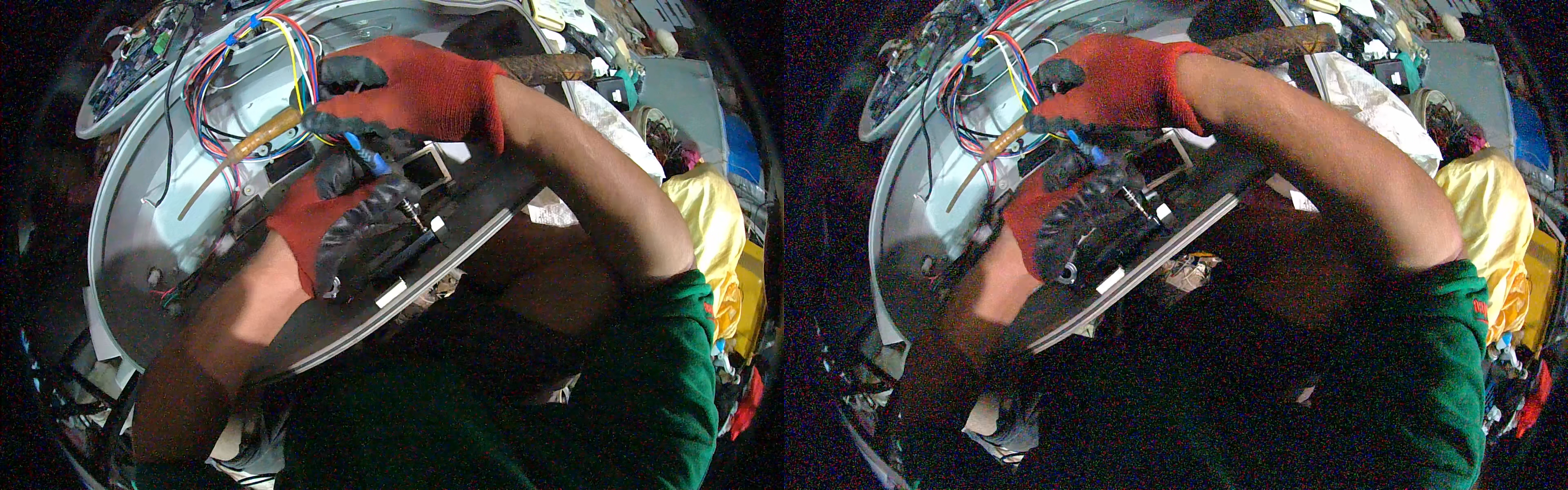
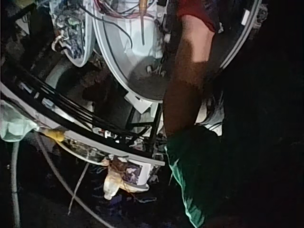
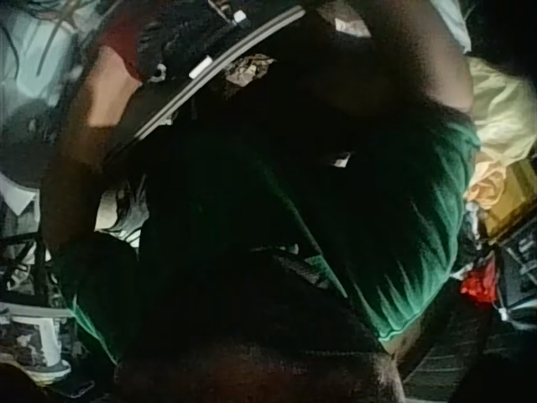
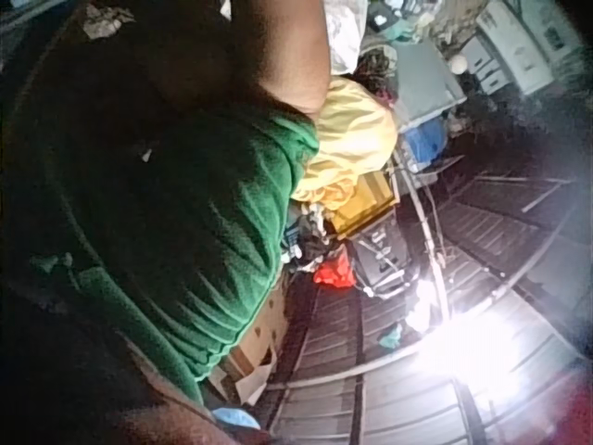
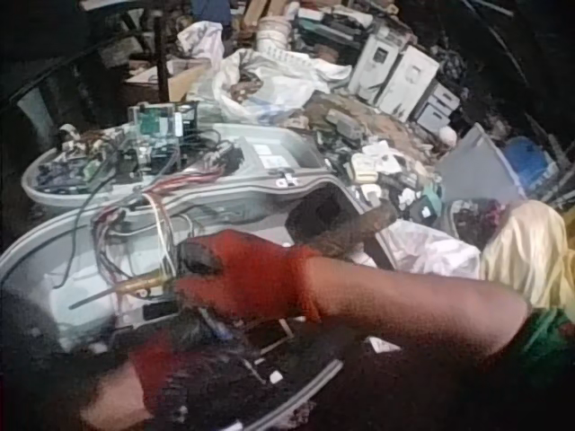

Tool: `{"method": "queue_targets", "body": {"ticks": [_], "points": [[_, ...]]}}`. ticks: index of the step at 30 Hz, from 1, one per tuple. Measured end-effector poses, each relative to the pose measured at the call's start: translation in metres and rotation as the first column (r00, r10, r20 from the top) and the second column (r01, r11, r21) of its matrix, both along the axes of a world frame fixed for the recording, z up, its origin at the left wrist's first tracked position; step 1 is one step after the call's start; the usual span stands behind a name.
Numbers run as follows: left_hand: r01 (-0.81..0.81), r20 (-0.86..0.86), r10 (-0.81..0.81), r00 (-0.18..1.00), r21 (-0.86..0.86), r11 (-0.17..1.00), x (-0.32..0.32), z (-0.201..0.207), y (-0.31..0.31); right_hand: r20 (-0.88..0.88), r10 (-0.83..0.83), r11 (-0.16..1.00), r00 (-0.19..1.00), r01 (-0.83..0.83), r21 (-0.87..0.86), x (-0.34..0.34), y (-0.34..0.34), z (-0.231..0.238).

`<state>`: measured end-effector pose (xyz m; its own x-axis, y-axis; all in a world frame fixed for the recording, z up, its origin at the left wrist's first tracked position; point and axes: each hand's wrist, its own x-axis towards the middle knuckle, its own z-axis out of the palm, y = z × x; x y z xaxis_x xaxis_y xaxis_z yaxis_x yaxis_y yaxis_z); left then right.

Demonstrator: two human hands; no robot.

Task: The person uses a screwdriver to remove several screws from an electronic component, unplugs a wire harness from a circuit board, and then removes the board from its plastic housing.

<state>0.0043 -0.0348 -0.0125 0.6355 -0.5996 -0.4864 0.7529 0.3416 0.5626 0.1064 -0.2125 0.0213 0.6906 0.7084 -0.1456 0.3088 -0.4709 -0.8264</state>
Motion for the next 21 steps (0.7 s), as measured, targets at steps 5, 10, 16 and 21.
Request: {"method": "queue_targets", "body": {"ticks": [5, 10, 16, 21], "points": [[0.013, -0.046, -0.005, 0.999, 0.161, 0.987, 0.003, 0.008, -0.005, -0.057, -0.037, 0.999, 0.998, 0.035, -0.025, 0.001, 0.003, 0.006], [-0.027, -0.104, 0.028, 0.994, 0.009, 1.000, 0.001, 0.015, -0.011, 0.046, -0.140, 0.984, 0.989, 0.144, -0.105, 0.007, -0.009, -0.001], [-0.012, -0.014, 0.013, 1.000, 0.024, 1.000, 0.001, 0.000, -0.006, 0.041, -0.030, 0.999, 0.999, 0.029, 0.016, -0.007, -0.001, -0.002], [0.063, -0.011, -0.062, 0.998, 0.064, 0.996, 0.003, 0.014, -0.009, 0.237, -0.040, 0.997, 0.971, 0.024, 0.071, -0.004, -0.008, -0.002]]}}
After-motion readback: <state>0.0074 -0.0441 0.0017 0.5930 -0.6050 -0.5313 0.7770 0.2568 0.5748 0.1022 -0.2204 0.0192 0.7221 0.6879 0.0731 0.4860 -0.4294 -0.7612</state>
